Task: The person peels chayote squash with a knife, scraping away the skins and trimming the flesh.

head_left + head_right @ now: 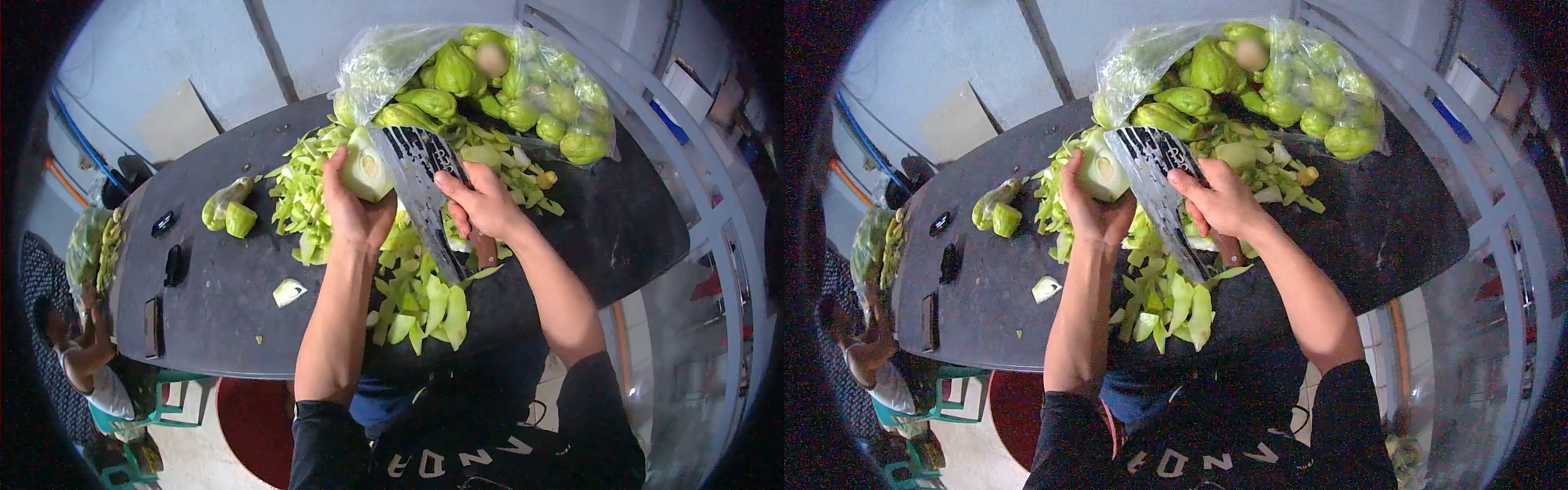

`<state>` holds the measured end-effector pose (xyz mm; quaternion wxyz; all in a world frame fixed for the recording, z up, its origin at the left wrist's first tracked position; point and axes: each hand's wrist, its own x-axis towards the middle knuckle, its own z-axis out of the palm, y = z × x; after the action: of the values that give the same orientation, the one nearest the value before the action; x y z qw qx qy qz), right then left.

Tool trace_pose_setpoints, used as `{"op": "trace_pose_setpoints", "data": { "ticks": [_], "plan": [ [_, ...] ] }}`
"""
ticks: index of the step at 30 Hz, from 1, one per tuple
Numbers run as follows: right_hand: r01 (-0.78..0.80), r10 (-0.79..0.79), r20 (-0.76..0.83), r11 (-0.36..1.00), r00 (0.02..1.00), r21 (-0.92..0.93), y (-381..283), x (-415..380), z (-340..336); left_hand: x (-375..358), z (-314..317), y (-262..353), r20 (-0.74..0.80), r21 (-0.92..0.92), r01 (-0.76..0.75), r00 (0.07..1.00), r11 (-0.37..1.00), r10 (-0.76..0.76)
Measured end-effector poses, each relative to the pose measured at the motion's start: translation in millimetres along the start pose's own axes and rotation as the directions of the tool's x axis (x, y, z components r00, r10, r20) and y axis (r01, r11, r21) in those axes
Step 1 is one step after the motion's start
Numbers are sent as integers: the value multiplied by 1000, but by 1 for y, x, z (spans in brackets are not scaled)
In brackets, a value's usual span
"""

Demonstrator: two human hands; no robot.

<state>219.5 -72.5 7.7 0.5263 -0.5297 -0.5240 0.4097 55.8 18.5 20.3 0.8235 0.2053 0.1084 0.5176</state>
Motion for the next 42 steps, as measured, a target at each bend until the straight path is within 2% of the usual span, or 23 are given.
{"op": "trace_pose_setpoints", "data": {
  "ticks": [6, 9, 20, 25, 28, 30, 31, 32, 33, 34, 35, 36, 37, 38, 39, 41, 42],
  "plan": [
    [-24, 26, -9, 992, 1000, 122, 2, -1, 5, -7, 3, -11, 58, 60, 4, 998, 998, -7],
    [-38, 39, -1, 978, 999, 203, -1, -3, 7, -11, 3, -16, 99, 83, 83, 991, 993, -91],
    [-18, 23, -21, 972, 999, 233, 3, 0, 10, -2, -9, -23, 127, 228, 52, 988, 972, -83],
    [-14, 22, -34, 973, 999, 232, 0, 0, 8, -4, -7, -21, 124, 217, 96, 984, 971, -125],
    [-35, 25, 44, 972, 999, 233, -10, -4, 2, -6, -3, -18, 138, 235, 79, 984, 969, -114],
    [7, -12, 35, 991, 999, 137, -12, -6, -4, -6, 0, -16, 155, 254, 48, 984, 966, -90],
    [8, -13, 35, 990, 999, 138, -15, -9, -8, -5, 1, -12, 149, 194, 10, 988, 981, -39],
    [100, -99, -21, 992, 995, 80, -19, -11, -12, -3, 1, -6, 142, 133, -32, 990, 991, 13],
    [192, -190, -70, 981, 979, 18, -22, -11, -14, 1, 2, 5, 311, 24, -24, 950, 999, 16],
    [218, -228, -156, 973, 961, -78, -24, -12, -13, 1, 3, 7, 195, 59, -113, 976, 992, 100],
    [224, -233, -150, 972, 961, -77, -25, -13, -6, 1, 5, 9, 80, 102, -199, 978, 975, 191],
    [332, -414, -210, 881, 886, -339, -24, -16, 5, 3, 3, 10, 80, 103, -207, 977, 973, 199],
    [381, -588, -218, 720, 779, -580, -23, -18, 16, 6, -1, 9, -1, 74, -271, 962, 960, 272],
    [448, -706, -75, 524, 704, -725, -17, -17, 25, 7, -6, 8, -85, 53, -332, 938, 942, 336],
    [517, -737, 62, 409, 673, -752, -6, -17, 34, 7, -6, 6, -85, 59, -330, 939, 942, 334],
    [520, -697, 173, 324, 696, -791, -4, -29, 54, 7, -7, 2, -97, 60, -413, 903, 909, 418],
    [517, -696, 171, 324, 698, -792, -6, -33, 61, 9, -12, 1, -17, 0, -443, 896, 896, 443]
  ]
}}
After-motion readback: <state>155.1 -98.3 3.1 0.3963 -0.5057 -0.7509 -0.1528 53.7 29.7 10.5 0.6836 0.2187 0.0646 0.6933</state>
